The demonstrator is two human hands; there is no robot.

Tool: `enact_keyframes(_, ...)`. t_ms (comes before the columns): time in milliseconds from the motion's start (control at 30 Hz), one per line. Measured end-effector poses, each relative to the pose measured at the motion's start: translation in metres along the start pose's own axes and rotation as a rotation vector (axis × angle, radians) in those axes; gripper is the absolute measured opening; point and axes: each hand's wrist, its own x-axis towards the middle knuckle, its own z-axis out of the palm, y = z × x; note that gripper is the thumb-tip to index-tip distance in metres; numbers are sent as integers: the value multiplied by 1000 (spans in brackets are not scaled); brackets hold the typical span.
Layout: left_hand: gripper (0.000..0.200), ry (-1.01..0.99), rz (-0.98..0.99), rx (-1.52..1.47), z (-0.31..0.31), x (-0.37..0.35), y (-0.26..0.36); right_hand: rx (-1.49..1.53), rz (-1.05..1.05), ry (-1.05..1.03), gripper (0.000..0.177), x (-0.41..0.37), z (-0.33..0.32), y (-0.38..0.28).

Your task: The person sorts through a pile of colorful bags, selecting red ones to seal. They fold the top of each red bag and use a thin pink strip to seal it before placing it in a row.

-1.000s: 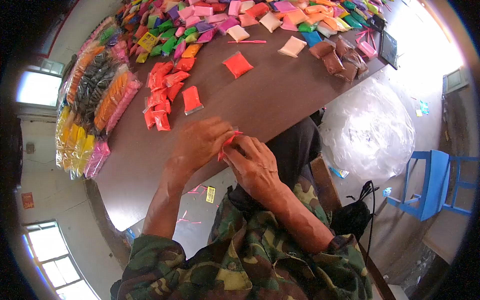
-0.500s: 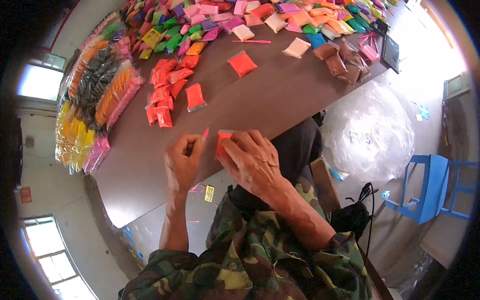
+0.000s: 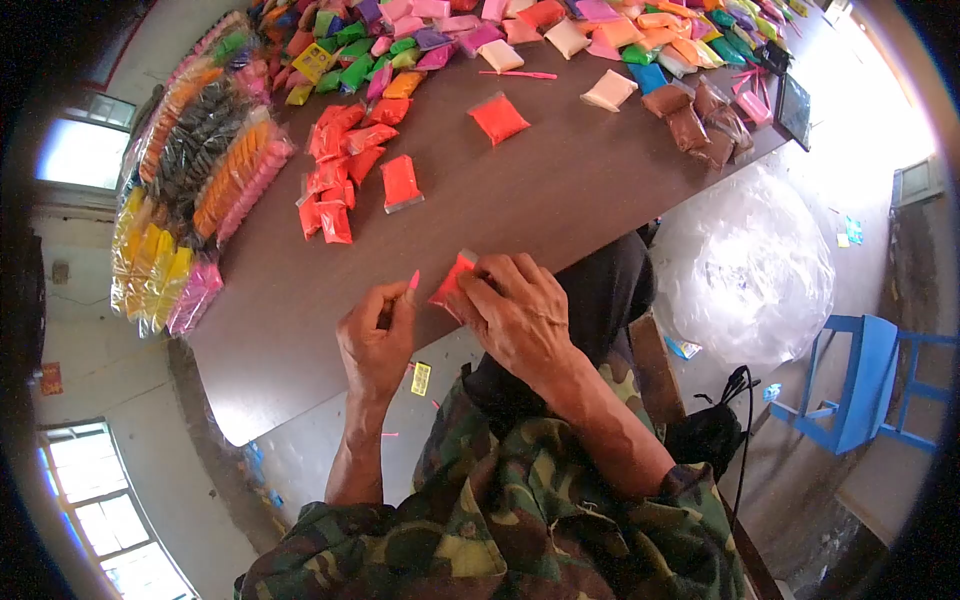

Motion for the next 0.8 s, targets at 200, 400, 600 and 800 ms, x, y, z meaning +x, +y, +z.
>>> enact_keyframes(200, 7, 50, 166, 174, 21, -14, -1, -10, 44, 7, 23, 1, -3, -6)
enact_keyframes(400, 6, 37, 6, 85, -2, -20, -7, -10, 42, 54, 21, -1, 2, -4)
enact_keyframes(600, 9, 97, 171, 161, 26, -24, -10, 12, 49, 82, 19, 0, 1, -5)
enact_keyframes(800, 5, 98, 110, 126, 8, -20, -2, -4, 73, 82, 17, -2, 5, -5)
